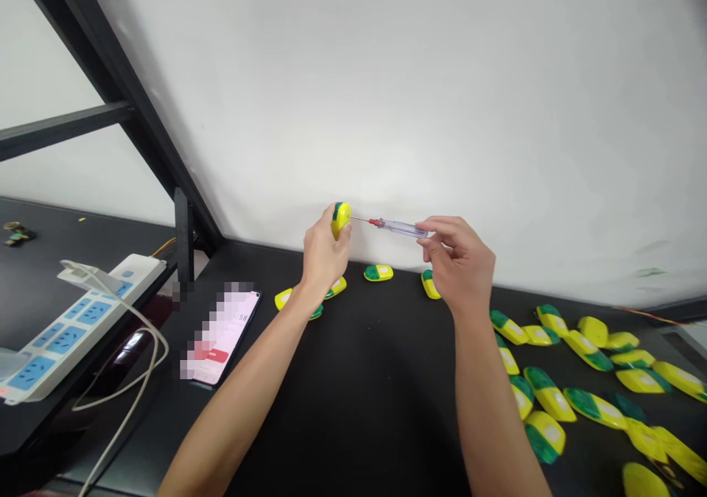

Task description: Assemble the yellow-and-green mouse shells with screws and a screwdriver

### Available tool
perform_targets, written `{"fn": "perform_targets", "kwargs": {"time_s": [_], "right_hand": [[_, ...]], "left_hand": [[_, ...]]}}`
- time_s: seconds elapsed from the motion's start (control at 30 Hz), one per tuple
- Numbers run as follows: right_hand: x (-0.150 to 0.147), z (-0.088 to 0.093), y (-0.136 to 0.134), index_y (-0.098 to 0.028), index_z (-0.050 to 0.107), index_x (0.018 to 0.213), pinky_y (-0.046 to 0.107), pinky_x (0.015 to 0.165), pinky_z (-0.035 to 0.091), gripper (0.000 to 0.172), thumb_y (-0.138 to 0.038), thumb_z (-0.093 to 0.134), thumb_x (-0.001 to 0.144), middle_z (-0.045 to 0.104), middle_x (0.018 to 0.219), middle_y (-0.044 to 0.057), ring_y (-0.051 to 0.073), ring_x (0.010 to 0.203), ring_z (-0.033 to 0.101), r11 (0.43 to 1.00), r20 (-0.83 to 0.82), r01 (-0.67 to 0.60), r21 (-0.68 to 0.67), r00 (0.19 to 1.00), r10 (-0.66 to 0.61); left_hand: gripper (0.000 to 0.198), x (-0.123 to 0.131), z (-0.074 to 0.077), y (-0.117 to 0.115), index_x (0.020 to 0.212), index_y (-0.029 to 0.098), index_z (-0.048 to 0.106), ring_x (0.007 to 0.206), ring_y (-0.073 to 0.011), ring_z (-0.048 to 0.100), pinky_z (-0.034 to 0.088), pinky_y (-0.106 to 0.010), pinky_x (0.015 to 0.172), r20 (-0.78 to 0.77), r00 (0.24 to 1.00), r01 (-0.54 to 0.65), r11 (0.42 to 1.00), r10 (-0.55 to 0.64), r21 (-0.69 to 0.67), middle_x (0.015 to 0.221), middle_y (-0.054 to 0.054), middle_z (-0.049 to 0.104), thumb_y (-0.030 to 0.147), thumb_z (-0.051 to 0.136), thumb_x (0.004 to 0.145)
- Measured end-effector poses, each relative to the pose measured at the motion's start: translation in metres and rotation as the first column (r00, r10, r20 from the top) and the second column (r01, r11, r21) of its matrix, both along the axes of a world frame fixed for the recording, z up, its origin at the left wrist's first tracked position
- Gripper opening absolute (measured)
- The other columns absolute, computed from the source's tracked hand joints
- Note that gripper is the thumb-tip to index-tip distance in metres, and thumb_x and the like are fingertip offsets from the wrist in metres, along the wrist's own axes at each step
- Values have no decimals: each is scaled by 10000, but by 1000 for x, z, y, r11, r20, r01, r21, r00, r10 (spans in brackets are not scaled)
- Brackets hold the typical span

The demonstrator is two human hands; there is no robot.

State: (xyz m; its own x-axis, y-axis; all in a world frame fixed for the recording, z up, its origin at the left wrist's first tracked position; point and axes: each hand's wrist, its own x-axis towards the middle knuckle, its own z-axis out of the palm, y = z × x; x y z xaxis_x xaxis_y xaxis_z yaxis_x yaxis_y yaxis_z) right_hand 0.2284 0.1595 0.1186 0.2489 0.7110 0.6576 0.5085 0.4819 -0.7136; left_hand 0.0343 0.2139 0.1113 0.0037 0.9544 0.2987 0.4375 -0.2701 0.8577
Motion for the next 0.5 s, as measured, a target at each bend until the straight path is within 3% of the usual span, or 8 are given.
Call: {"fn": "perform_targets", "kwargs": {"time_s": [0.13, 0.3, 0.5], "right_hand": [[1, -6, 4, -231, 772, 908, 268, 471, 446, 100, -294, 696, 886, 720, 985, 46, 104, 589, 540, 999, 4, 33, 5, 999, -33], [-1, -6, 4, -225, 759, 929, 265, 475, 440, 283, -503, 708, 922, 715, 976, 62, 117, 616, 555, 998, 10, 45, -49, 999, -45], [0, 3, -4, -245, 749, 1032, 257, 456, 429, 225, -442, 727, 926, 669, 904, 14, 91, 553, 532, 994, -39, -41, -102, 999, 37]], "left_hand": [[410, 0, 1, -1, 1406, 140, 640, 991, -258, 700, 521, -379, 933, 0, 1000, 4, 1000, -4, 1, 1068, -109, 775, 212, 575, 1009], [413, -2, 2, 1, 1407, 152, 640, 967, -251, 697, 519, -379, 931, -17, 1000, -21, 999, 22, 38, 1053, -102, 776, 206, 580, 1002], [406, 0, 1, -1, 1403, 137, 640, 988, -250, 701, 514, -367, 940, -25, 1000, 11, 1000, -10, 20, 1060, -113, 773, 198, 571, 1007]]}}
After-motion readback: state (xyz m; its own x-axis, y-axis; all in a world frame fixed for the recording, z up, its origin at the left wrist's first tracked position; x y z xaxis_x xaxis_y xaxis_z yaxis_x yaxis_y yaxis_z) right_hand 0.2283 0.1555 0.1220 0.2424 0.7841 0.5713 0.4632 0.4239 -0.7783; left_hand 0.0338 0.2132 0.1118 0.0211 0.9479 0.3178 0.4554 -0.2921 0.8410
